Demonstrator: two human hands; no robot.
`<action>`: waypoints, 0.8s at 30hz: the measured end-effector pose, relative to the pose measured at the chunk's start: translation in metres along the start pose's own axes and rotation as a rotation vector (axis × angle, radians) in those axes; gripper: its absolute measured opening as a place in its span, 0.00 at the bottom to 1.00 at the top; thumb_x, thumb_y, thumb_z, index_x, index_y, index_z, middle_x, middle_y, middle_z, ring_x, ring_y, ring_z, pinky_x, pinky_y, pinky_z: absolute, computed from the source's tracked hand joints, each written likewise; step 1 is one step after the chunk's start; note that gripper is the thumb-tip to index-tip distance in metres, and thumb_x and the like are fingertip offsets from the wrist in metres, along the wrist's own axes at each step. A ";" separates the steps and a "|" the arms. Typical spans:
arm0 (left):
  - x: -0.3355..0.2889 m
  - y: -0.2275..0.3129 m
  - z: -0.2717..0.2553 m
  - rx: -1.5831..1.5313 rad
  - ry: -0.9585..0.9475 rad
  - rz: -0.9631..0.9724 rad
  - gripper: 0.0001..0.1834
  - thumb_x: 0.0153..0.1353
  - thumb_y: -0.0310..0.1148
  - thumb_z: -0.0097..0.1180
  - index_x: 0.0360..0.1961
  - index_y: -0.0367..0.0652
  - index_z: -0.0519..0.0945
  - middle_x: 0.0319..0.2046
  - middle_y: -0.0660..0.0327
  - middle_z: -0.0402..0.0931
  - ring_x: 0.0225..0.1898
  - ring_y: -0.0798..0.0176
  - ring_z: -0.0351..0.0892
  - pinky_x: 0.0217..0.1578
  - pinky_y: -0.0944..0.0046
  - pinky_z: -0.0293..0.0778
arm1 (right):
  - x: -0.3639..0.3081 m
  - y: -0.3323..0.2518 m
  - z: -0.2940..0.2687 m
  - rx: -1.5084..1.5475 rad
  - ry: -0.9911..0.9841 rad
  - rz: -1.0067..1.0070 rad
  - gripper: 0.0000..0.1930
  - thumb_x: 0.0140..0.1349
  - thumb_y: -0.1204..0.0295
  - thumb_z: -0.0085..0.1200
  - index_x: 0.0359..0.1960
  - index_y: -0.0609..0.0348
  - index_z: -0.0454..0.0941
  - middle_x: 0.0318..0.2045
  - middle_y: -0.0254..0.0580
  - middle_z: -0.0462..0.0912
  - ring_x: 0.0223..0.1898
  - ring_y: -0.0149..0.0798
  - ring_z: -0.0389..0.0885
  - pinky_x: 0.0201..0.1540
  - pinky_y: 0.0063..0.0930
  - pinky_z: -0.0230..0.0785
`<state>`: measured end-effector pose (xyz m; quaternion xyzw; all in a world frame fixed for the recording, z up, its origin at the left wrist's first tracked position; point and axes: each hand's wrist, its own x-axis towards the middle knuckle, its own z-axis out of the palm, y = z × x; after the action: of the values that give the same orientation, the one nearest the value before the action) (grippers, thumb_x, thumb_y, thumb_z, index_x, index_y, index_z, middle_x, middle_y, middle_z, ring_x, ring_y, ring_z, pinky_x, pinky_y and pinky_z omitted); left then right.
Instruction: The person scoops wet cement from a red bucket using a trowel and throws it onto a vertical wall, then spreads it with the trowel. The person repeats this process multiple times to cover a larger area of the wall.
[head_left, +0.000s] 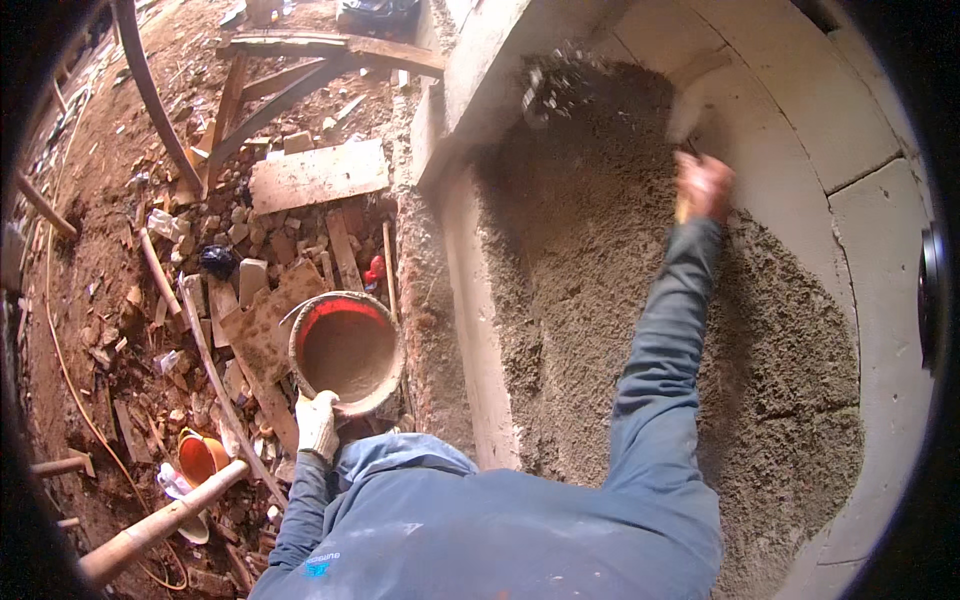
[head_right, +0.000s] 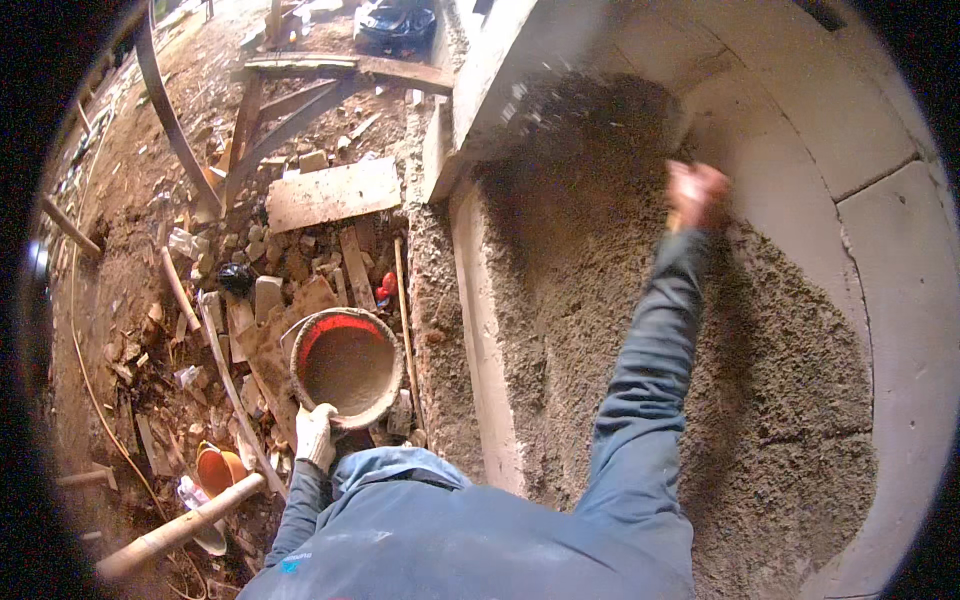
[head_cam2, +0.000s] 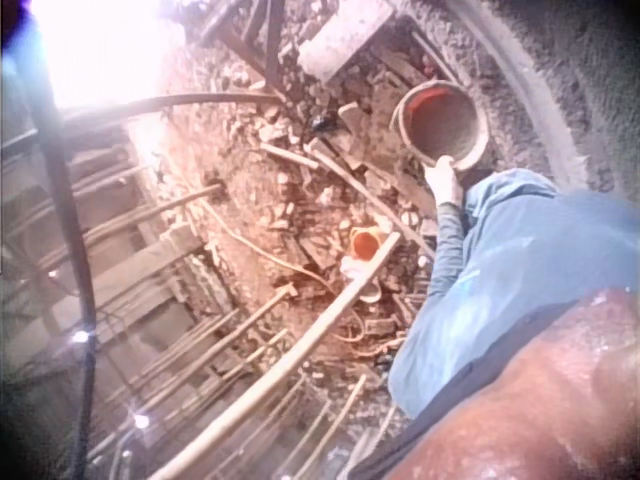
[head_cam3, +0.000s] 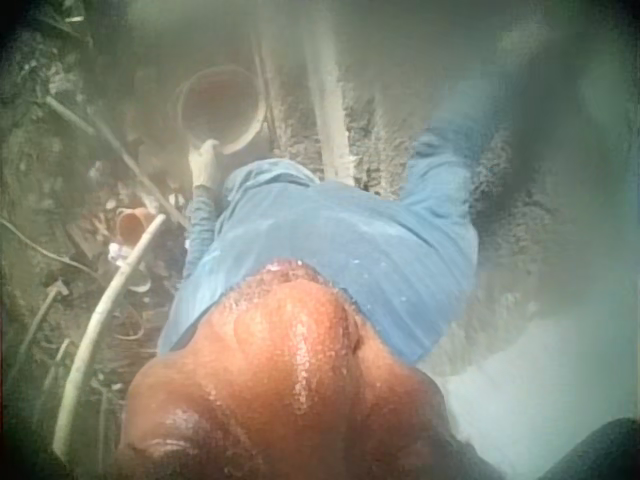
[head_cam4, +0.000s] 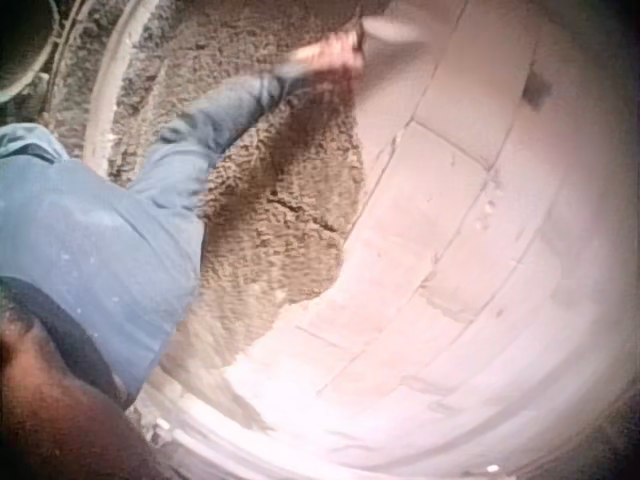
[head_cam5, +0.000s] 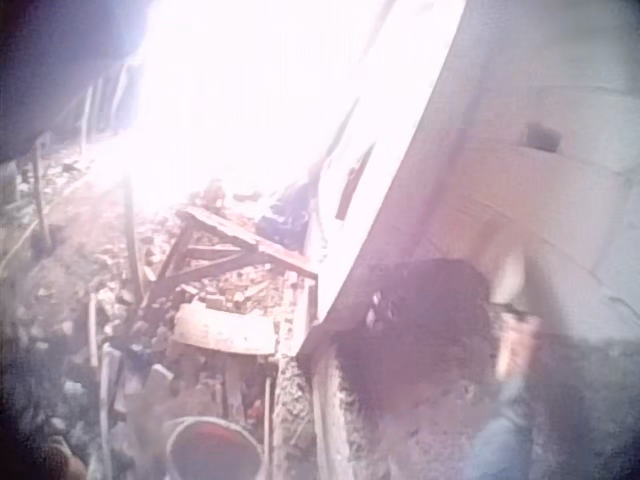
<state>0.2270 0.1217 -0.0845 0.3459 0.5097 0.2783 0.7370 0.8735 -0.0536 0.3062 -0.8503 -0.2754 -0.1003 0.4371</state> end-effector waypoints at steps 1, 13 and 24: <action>-0.004 0.000 0.004 -0.027 0.048 0.041 0.20 0.57 0.24 0.60 0.52 0.37 0.80 0.40 0.61 0.83 0.34 0.67 0.78 0.36 0.64 0.78 | -0.015 -0.014 -0.013 0.046 0.133 0.016 0.19 0.72 0.68 0.63 0.59 0.68 0.84 0.45 0.46 0.89 0.38 0.34 0.87 0.41 0.29 0.84; 0.006 0.021 0.032 0.064 0.061 0.087 0.21 0.57 0.26 0.62 0.53 0.35 0.82 0.42 0.61 0.85 0.40 0.64 0.81 0.43 0.62 0.77 | -0.316 -0.048 0.213 -0.076 -0.898 -0.422 0.16 0.68 0.71 0.63 0.56 0.61 0.85 0.46 0.40 0.88 0.43 0.48 0.89 0.50 0.42 0.82; 0.009 0.011 0.029 0.187 0.018 0.131 0.29 0.57 0.23 0.60 0.64 0.35 0.78 0.52 0.60 0.85 0.48 0.62 0.81 0.53 0.63 0.78 | -0.421 0.004 0.339 -0.301 -1.094 -0.407 0.20 0.65 0.60 0.64 0.55 0.53 0.84 0.51 0.49 0.86 0.55 0.57 0.85 0.59 0.52 0.79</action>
<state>0.2563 0.1285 -0.0739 0.4432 0.5162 0.2802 0.6771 0.5034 0.0553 -0.0722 -0.7612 -0.6003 0.2323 0.0789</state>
